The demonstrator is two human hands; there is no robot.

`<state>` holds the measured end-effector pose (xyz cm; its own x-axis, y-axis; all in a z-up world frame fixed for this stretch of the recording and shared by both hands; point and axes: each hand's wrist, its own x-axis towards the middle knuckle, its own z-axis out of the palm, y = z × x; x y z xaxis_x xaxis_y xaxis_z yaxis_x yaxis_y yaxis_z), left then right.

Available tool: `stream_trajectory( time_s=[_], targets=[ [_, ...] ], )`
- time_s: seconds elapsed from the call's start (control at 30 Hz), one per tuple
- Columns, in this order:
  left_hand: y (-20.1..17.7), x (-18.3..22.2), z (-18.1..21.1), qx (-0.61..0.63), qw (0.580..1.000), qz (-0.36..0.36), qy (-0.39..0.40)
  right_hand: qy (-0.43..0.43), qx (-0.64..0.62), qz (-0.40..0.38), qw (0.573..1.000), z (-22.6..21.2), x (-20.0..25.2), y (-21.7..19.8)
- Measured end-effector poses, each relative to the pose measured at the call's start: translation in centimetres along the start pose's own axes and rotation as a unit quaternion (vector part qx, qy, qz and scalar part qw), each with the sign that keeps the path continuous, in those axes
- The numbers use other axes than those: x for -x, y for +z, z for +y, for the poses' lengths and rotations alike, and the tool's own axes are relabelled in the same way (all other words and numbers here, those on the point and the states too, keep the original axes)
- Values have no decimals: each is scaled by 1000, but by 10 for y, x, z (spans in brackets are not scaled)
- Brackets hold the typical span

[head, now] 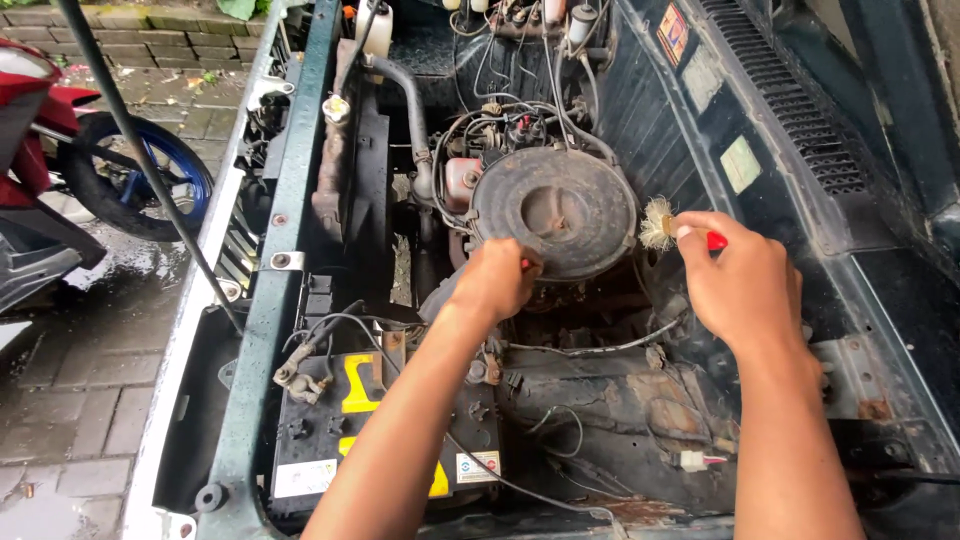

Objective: Using a small wire brush to scrub dirt and rust off the top of an air filter housing in a car engine bay.

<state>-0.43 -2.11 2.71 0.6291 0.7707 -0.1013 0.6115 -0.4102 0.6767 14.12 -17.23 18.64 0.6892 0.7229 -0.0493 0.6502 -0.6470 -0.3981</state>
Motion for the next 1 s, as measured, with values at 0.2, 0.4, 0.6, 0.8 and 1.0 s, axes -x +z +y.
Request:
stream_trajectory(
  time_s=[0.2, 0.4, 0.6, 0.8, 1.0],
  targets=[
    [-16, -4, -21, -10, 999, 39, -2, 4, 3, -8, 1000, -2, 1, -2],
    [-35, -26, -50, -72, 995, 59, -27, -1, 8, -14, 1000, -2, -1, 2],
    [-31, -64, -85, -94, 986, 132, -25, -69, 32, 45, 996, 3, -2, 23],
    [-35, -92, -87, -44, 988, 137, -62, -116, 9, 43, 992, -8, 6, 30],
    [-23, -78, -104, -10, 982, 179, -65, -130, 22, 35, 991, -6, 7, 31]
  ],
)
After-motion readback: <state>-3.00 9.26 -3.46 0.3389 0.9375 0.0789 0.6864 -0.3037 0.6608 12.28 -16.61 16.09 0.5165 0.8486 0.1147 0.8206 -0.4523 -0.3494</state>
